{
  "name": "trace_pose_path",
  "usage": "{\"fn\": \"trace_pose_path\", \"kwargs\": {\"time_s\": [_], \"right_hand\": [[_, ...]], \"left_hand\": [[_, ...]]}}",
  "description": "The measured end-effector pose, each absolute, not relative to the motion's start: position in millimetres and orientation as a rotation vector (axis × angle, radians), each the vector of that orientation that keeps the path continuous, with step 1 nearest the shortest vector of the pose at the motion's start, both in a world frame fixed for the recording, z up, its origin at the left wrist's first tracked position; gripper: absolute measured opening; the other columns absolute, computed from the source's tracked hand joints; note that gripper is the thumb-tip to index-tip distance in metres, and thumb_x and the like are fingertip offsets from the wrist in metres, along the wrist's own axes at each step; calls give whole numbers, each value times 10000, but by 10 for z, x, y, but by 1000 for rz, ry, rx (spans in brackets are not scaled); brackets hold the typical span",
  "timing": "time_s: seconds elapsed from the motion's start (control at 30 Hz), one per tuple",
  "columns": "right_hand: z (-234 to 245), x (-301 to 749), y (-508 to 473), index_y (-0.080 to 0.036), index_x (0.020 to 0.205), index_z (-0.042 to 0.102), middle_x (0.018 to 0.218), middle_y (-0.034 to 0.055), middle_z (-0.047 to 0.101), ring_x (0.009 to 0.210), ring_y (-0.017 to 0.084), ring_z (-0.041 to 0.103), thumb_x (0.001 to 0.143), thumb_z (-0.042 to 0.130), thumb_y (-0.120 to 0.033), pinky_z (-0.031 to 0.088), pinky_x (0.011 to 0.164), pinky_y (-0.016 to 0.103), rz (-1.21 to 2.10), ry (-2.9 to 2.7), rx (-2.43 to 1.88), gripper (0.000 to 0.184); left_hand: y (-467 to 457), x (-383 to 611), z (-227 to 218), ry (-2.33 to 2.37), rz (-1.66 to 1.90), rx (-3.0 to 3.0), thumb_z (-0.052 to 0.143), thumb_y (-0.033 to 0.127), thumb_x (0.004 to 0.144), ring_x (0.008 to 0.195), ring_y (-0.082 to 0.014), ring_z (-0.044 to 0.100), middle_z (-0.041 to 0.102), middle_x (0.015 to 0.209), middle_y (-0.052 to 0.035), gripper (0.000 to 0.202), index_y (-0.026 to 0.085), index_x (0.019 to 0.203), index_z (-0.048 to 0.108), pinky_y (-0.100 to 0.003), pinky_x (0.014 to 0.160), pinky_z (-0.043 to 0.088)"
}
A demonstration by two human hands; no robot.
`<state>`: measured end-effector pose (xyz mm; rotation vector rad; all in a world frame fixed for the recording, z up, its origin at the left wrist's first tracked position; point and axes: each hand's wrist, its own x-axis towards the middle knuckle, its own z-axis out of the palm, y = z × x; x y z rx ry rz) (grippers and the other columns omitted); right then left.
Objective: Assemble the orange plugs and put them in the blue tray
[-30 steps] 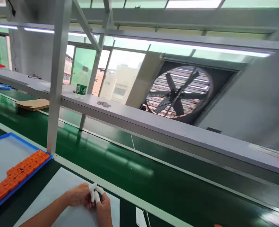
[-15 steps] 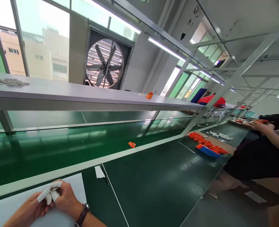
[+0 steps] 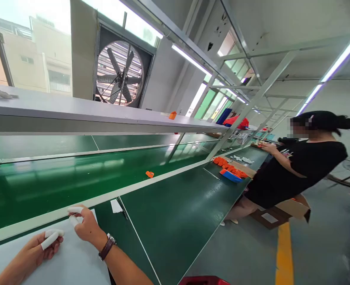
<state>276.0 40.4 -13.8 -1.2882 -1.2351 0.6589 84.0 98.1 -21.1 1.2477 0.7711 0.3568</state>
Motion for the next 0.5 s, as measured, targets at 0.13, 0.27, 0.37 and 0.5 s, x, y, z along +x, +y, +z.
{"fn": "trace_pose_path", "kwargs": {"time_s": [0.13, 0.27, 0.37, 0.5], "right_hand": [[45, 3615, 327, -225, 1182, 680, 1156, 59, 698, 1039, 193, 672, 881, 559, -240, 550, 927, 337, 387, -1104, -1476, 324], [60, 4690, 137, -182, 1236, 618, 1244, 89, 641, 1092, 217, 636, 925, 599, -260, 533, 952, 409, 138, -912, -1722, 321], [7, 5390, -49, -174, 1220, 602, 1253, 88, 627, 1073, 236, 641, 945, 628, -334, 544, 915, 459, 6, -748, -1912, 319], [-92, 5986, -177, -170, 1218, 604, 1273, 89, 620, 1119, 251, 625, 944, 632, -343, 523, 954, 487, -99, -660, -2099, 326]], "left_hand": [[989, 814, -332, 789, 346, 1348, 726, 630, 725, 650, -187, 518, 663, 720, -51, 492, 174, 909, 756, -267, 594, 442], [987, 799, -346, 752, 326, 1376, 696, 616, 762, 684, -191, 531, 665, 753, -43, 509, 177, 1014, 757, -277, 652, 461], [954, 795, -242, 759, 305, 1353, 649, 582, 826, 741, -189, 560, 705, 877, -43, 587, 215, 1285, 656, -294, 772, 489], [874, 803, -75, 763, 300, 1288, 621, 558, 866, 808, -201, 613, 725, 979, -61, 754, 229, 1511, 409, -325, 871, 496]]}}
